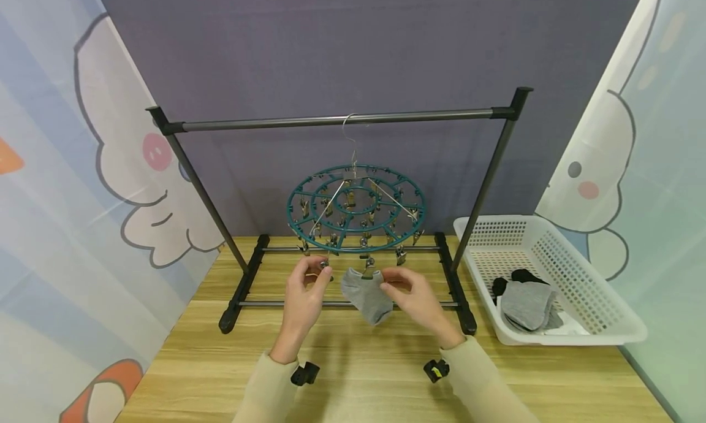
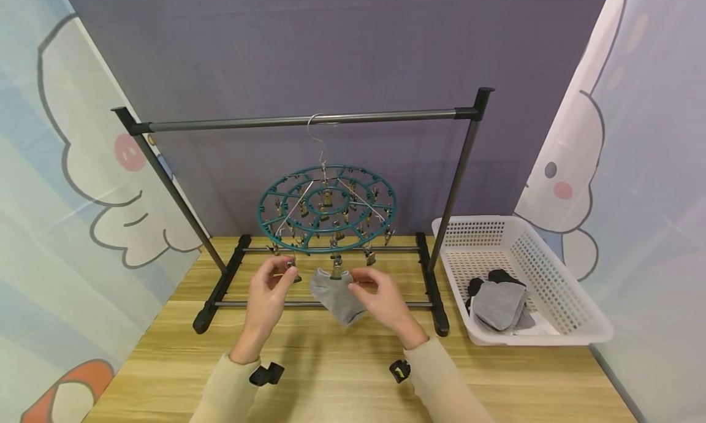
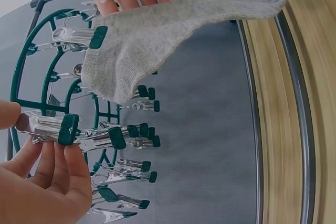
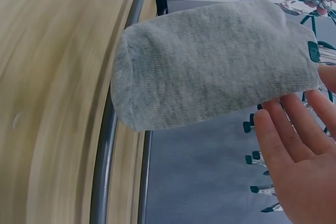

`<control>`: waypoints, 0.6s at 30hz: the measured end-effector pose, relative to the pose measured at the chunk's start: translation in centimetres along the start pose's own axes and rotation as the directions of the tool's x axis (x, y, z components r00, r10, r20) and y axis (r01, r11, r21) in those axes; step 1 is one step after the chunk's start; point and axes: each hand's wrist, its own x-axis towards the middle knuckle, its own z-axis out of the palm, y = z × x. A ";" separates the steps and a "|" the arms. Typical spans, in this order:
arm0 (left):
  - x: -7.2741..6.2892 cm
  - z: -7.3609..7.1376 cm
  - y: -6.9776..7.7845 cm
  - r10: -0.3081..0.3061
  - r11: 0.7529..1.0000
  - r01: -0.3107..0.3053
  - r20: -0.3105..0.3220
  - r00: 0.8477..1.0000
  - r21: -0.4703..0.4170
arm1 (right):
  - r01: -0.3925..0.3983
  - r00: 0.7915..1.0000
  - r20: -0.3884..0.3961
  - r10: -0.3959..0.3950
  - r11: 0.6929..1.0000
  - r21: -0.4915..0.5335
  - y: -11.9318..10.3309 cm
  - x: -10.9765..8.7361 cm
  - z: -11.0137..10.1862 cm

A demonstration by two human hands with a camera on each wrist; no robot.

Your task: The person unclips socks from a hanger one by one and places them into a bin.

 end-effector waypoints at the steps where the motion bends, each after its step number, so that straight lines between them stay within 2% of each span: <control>1: 0.0 0.0 0.0 0.000 1.000 0.000 0.000 1.000 -0.001 | -0.001 1.000 0.001 0.001 1.000 0.001 0.1 0.0 0.1; 18: 0.1 0.2 -0.1 0.005 1.000 -0.005 -0.003 1.000 -0.001 | -0.063 0.998 0.015 0.063 0.998 0.007 0.0 0.3 1.4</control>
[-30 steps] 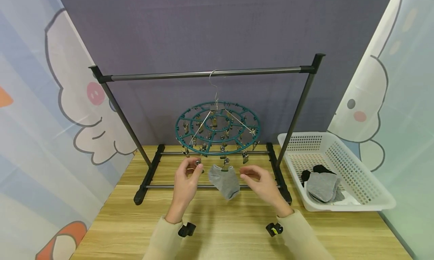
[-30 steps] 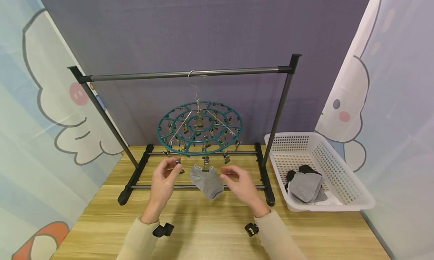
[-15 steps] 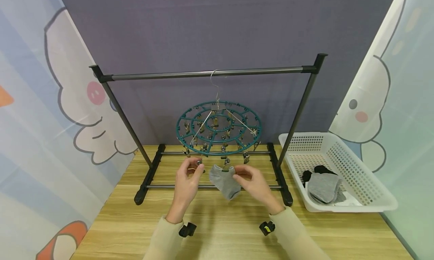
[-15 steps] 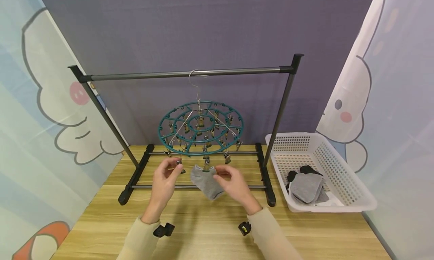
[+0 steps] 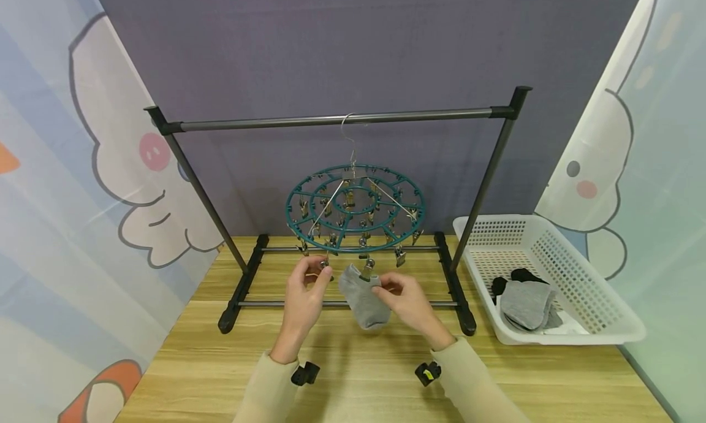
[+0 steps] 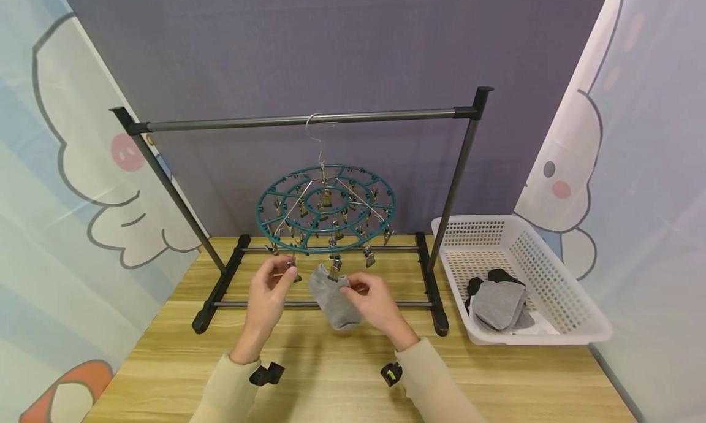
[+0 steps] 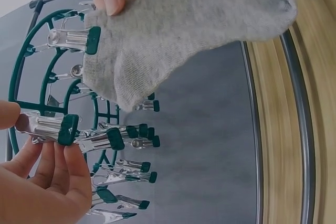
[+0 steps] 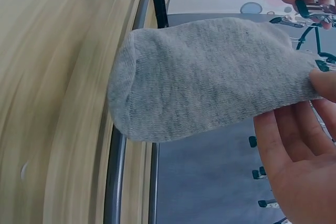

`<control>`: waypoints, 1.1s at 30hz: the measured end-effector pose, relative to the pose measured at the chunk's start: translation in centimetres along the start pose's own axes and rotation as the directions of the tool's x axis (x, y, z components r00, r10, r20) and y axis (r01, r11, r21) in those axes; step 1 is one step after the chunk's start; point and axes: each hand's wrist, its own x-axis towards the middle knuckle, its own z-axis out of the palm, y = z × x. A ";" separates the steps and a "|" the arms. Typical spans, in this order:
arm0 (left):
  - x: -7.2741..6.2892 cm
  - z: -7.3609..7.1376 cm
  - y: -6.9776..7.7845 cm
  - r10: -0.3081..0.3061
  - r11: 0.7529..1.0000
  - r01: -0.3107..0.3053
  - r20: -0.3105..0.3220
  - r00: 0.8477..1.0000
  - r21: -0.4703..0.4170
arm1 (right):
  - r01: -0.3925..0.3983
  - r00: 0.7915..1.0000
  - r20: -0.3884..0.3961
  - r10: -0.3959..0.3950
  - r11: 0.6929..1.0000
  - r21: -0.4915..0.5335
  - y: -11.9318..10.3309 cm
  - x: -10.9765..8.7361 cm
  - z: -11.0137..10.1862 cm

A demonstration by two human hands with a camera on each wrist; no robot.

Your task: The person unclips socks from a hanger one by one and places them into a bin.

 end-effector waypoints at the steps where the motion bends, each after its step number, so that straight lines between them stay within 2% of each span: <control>1: 0.0 0.0 0.0 -0.001 1.000 0.001 0.000 1.000 0.004 | 0.005 1.000 0.003 -0.005 1.000 0.001 0.0 0.0 0.0; 7: 0.1 -0.2 0.1 0.011 1.000 -0.010 -0.012 1.000 0.029 | 0.030 0.999 0.022 -0.030 1.000 0.000 -0.2 -0.1 -0.2; 17: 0.1 -0.2 0.2 0.037 0.998 -0.035 -0.038 0.999 0.043 | 0.007 0.998 0.068 -0.008 1.000 0.014 -1.0 -0.5 -0.4; 24: -0.1 -0.2 0.3 0.117 0.988 -0.108 -0.080 0.990 0.110 | 0.013 0.997 0.080 -0.014 1.000 0.013 -1.3 -0.8 -0.4; 26: -0.2 -0.1 0.5 0.169 0.978 -0.155 -0.094 0.981 0.139 | 0.015 0.996 0.085 -0.016 1.000 0.011 -1.4 -0.8 -0.4; 28: -0.2 0.0 0.8 0.239 0.960 -0.218 -0.106 0.965 0.178 | 0.019 0.996 0.093 -0.020 1.000 0.012 -1.5 -0.8 -0.4; 30: -0.2 0.2 1.0 0.321 0.933 -0.293 -0.114 0.940 0.211 | 0.023 0.995 0.099 -0.024 1.000 0.013 -1.7 -0.9 -0.4; 33: -0.1 0.5 1.4 0.439 0.881 -0.403 -0.108 0.892 0.249 | 0.028 0.994 0.105 -0.029 1.000 0.010 -1.9 -0.8 -0.3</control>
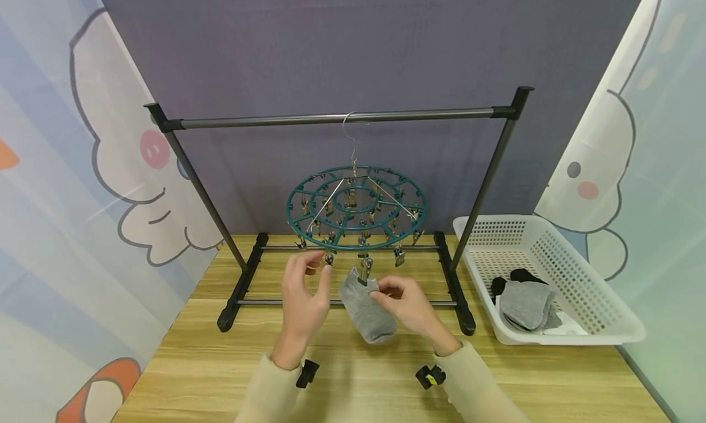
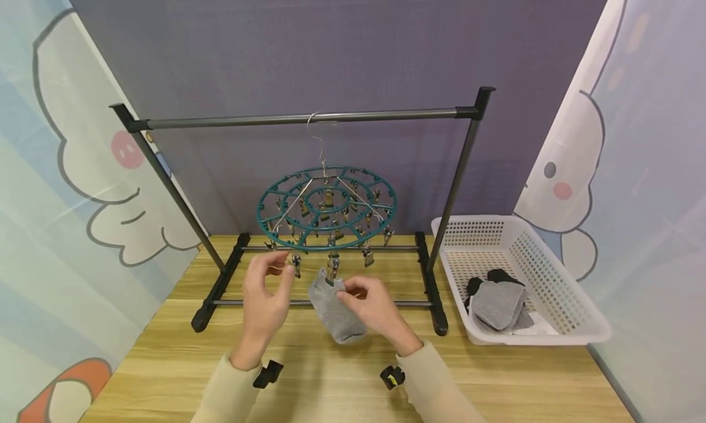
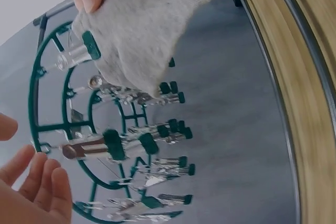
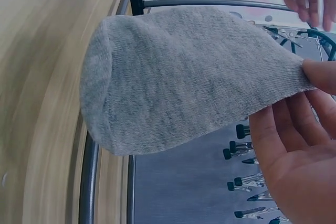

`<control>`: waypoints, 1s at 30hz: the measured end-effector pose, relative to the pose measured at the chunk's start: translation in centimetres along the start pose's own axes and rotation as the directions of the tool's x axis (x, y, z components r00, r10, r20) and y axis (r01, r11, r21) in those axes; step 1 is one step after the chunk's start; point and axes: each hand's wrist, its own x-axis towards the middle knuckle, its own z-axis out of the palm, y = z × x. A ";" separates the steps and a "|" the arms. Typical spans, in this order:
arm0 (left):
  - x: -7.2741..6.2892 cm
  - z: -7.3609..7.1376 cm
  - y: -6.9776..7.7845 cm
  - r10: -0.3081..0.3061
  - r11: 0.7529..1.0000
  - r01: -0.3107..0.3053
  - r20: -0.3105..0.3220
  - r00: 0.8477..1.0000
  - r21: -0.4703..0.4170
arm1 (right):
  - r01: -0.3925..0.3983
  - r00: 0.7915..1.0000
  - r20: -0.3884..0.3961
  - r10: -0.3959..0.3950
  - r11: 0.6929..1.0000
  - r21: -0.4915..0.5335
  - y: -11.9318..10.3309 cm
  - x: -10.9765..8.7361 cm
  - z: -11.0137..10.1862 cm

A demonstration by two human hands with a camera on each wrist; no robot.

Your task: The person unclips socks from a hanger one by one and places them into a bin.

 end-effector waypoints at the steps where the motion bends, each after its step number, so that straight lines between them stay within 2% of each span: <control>1: 0.0 0.1 0.2 0.032 0.999 -0.032 -0.001 0.999 -0.001 | 0.003 1.000 0.000 -0.003 1.000 -0.002 -0.1 0.0 0.0; 5: 0.0 0.7 0.8 0.108 0.994 -0.107 0.048 0.993 -0.019 | 0.014 1.000 0.005 -0.014 1.000 -0.005 -0.2 0.0 0.0; 9: -0.3 1.4 1.3 0.092 0.996 -0.089 0.149 0.985 -0.027 | 0.016 1.000 0.013 -0.016 1.000 -0.001 -0.3 -0.2 -0.1; 12: -0.5 2.0 1.6 0.029 1.000 -0.027 0.224 0.974 -0.009 | 0.022 1.000 0.020 -0.022 1.000 -0.002 -0.4 -0.3 -0.2; 15: -0.4 2.5 2.0 -0.051 0.999 0.049 0.287 0.957 0.013 | 0.034 0.999 0.027 -0.034 0.999 -0.005 -0.5 -0.4 -0.2; 17: -0.3 2.7 2.2 -0.105 0.994 0.102 0.323 0.940 0.026 | 0.044 0.999 0.032 -0.044 0.999 -0.005 -0.4 -0.4 -0.2; 21: 0.1 3.0 2.4 -0.202 0.978 0.206 0.389 0.899 0.032 | 0.063 0.997 0.045 -0.064 0.998 0.004 -0.4 -0.4 -0.3; 24: 0.3 3.0 2.2 -0.243 0.965 0.261 0.437 0.866 0.020 | 0.066 0.997 0.049 -0.067 0.998 0.009 -0.5 -0.4 -0.3; 26: 0.4 3.0 2.1 -0.257 0.958 0.286 0.459 0.850 0.008 | 0.063 0.997 0.049 -0.063 0.998 0.010 -0.5 -0.4 -0.2; 30: 0.5 3.0 1.9 -0.277 0.945 0.327 0.478 0.834 -0.024 | 0.065 0.997 0.048 -0.065 0.998 0.008 -0.5 -0.4 -0.3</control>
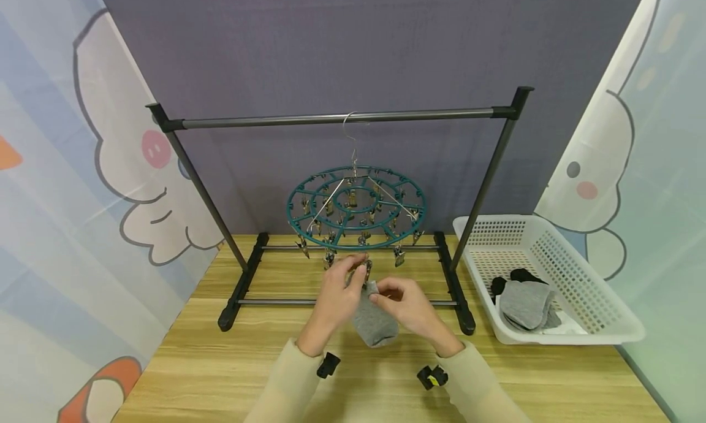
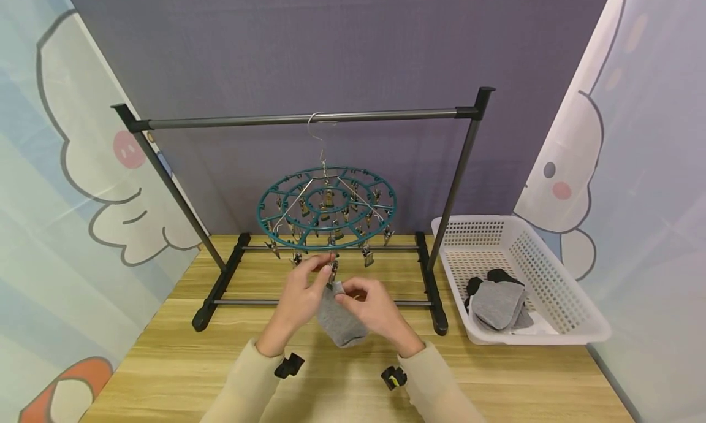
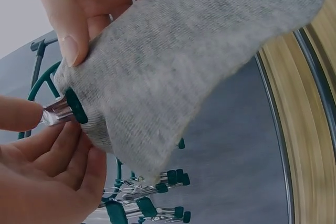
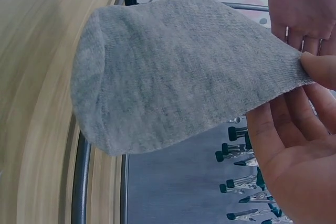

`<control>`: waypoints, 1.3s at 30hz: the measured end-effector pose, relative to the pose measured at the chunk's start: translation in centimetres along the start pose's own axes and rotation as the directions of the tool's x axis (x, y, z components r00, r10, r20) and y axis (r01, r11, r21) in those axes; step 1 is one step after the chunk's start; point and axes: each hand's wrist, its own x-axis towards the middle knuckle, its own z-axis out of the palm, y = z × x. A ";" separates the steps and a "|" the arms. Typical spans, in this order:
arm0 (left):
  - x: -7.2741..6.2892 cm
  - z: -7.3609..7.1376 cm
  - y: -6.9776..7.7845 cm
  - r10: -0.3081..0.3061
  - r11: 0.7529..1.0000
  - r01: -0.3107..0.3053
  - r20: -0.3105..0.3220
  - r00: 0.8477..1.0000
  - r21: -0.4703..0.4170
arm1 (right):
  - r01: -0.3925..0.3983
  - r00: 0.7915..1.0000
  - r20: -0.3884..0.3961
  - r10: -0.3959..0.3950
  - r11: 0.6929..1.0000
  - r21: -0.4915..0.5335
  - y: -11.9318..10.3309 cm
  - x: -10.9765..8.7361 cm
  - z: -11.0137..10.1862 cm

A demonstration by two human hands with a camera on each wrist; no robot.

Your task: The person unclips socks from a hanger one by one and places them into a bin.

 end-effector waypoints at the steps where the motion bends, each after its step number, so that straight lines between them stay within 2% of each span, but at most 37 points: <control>1: 0.0 0.0 0.0 -0.008 1.000 0.008 0.000 1.000 -0.013 | 0.001 1.000 0.001 -0.001 1.000 0.002 0.0 0.0 0.0; 10: 0.1 -0.4 0.1 -0.057 0.997 0.057 0.002 0.998 -0.052 | -0.039 0.999 -0.001 0.040 0.999 0.021 0.1 0.0 -0.2; 16: 0.1 -0.5 0.2 -0.097 0.990 0.100 0.031 0.995 -0.095 | -0.062 0.998 -0.007 0.063 0.998 0.020 -0.1 0.1 -0.2; 21: 0.1 -0.6 0.3 -0.081 0.992 0.083 0.024 0.996 -0.096 | -0.053 0.998 -0.015 0.054 0.998 0.030 -0.1 0.1 -0.2; 28: 0.1 -0.4 0.2 -0.038 0.995 0.036 -0.028 0.999 -0.097 | -0.031 0.999 -0.019 0.031 0.999 0.028 -0.1 0.2 0.0; 32: 0.0 -0.3 0.1 -0.012 0.995 0.007 -0.048 0.999 -0.102 | -0.044 0.999 -0.019 0.044 0.999 0.016 0.0 0.1 0.1; 39: 0.1 -0.5 0.0 -0.011 0.993 0.003 -0.063 0.998 -0.122 | -0.057 0.998 -0.002 0.057 0.998 -0.004 0.4 -0.2 0.3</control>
